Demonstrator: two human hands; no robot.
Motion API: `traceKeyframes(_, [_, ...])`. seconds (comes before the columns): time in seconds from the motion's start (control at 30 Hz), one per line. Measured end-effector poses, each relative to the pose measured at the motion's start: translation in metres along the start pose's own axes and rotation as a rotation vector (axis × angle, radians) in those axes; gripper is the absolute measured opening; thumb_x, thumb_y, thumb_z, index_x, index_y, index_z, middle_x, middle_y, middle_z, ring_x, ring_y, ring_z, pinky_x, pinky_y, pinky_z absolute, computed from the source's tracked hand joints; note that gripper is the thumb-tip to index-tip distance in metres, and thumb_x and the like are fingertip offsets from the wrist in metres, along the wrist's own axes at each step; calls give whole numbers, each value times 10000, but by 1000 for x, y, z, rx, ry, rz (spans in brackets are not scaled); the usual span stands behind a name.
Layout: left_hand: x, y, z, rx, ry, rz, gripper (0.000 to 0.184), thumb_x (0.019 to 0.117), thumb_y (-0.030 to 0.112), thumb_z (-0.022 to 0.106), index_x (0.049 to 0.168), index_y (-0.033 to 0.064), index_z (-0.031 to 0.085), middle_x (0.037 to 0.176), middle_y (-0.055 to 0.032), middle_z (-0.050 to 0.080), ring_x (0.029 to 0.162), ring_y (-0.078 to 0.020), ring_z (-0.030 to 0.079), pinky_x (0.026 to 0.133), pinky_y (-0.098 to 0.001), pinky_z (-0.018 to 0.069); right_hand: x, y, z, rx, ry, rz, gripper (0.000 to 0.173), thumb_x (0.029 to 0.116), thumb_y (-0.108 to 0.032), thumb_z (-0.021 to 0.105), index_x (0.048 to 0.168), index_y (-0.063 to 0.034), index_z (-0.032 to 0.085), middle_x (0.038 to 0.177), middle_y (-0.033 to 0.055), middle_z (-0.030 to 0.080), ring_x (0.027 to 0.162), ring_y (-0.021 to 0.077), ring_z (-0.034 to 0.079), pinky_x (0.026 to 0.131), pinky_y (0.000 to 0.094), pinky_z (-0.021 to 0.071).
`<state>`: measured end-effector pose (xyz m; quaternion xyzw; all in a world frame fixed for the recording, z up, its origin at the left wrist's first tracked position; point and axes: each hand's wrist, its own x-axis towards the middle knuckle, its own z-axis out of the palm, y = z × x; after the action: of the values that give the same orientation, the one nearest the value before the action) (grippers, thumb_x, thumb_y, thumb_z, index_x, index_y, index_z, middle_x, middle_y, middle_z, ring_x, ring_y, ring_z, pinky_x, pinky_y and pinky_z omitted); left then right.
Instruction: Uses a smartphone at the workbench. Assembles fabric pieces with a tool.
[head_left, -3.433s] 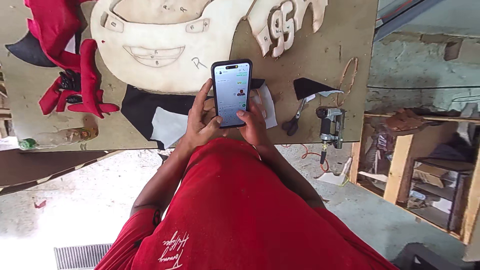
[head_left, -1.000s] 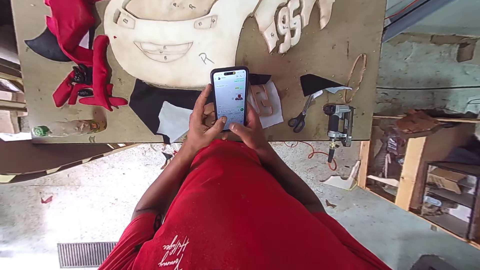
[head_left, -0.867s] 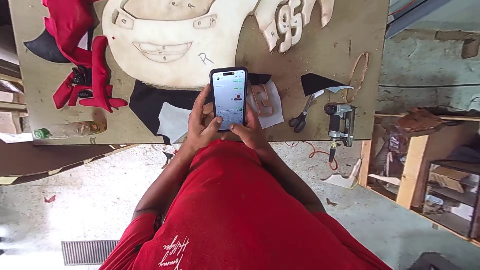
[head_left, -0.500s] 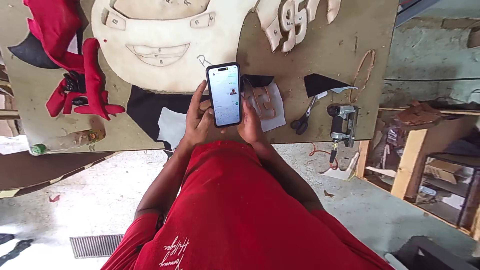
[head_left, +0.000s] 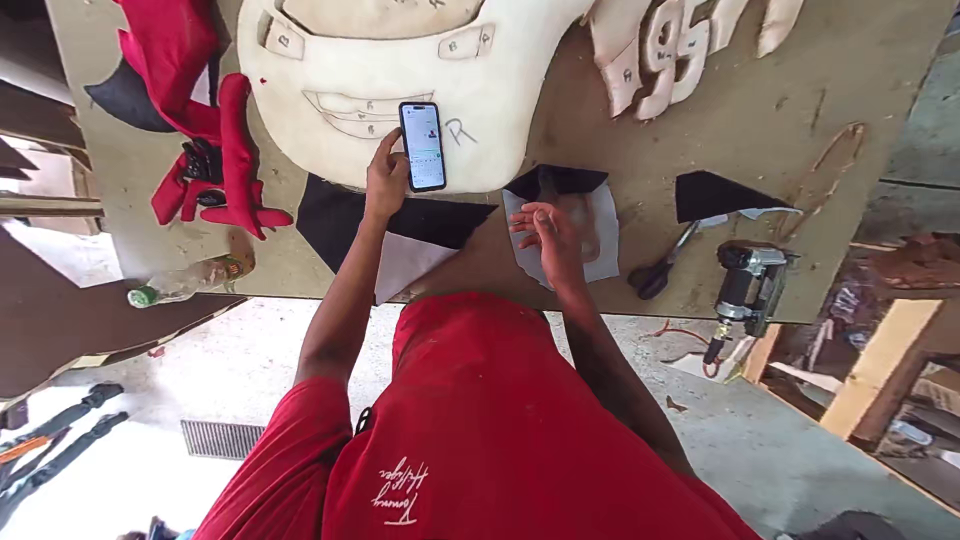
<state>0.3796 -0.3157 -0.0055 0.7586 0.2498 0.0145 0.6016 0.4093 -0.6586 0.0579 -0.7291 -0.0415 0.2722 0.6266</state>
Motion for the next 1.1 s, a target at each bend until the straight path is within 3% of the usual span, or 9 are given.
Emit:
traceKeyframes(0.13, [5,6,4,214,99,-62,455,1011,200,545,1461,136,528,1021,-58,760,844,-156,730,795,-401,610,-7,-1,13,-26,-2,-22,326,1094,-238,442,1240,-20,635,1108,100,753,951,233,741,747,394,634])
traceKeyframes(0.37, [19,15,10,426,192,-123,508,1020,293,519,1509,169,458,890,-82,733,755,-250,710,720,-511,586,-24,-2,20,-53,-16,-43,286,1083,-210,481,1218,-23,650,1095,83,758,948,209,743,738,366,634])
traceKeyframes(0.5, [20,28,11,544,160,-170,673,930,461,636,1524,219,432,960,-79,762,842,-307,740,738,-599,582,-34,1,12,-81,4,-64,280,1077,-217,497,1211,-25,650,1101,73,755,950,196,742,737,358,638])
traceKeyframes(0.6, [25,42,2,661,43,-234,721,904,630,613,1520,289,458,1045,-91,764,934,-359,730,786,-665,548,-42,5,2,-102,47,-68,282,1071,-223,500,1205,-28,654,1105,70,754,941,186,741,725,348,636])
traceKeyframes(0.67, [33,57,-8,725,-44,-232,640,941,596,573,1507,307,500,1149,-105,746,1040,-384,709,847,-702,523,-46,9,-7,-111,81,-67,285,1069,-231,502,1202,-34,658,1107,63,756,937,185,740,720,346,631])
traceKeyframes(0.77, [59,49,-18,715,-71,-100,485,994,441,545,1419,215,603,1275,-120,676,1190,-344,636,976,-645,502,-53,18,-19,-115,125,-49,293,1068,-236,502,1200,-32,664,1105,60,757,937,194,742,720,357,638])
traceKeyframes(0.83, [81,30,-21,571,-27,-26,385,989,375,582,1290,152,674,1186,-107,688,1107,-276,661,972,-558,532,-54,23,-23,-110,139,-38,292,1065,-234,503,1202,-33,664,1109,58,756,939,194,741,715,353,636])
traceKeyframes(0.93, [100,19,-19,436,83,-71,358,952,442,647,1164,161,712,1024,-36,737,955,-196,708,883,-513,572,-56,28,-25,-92,144,-30,288,1063,-230,511,1201,-29,664,1104,63,757,939,196,741,707,354,635])
traceKeyframes(1.1, [104,24,-11,553,174,-177,444,866,546,701,1164,217,694,1022,11,742,980,-209,710,857,-573,560,-55,30,-17,-82,124,-5,282,1065,-229,510,1208,-37,659,1109,63,756,944,194,741,715,352,635])
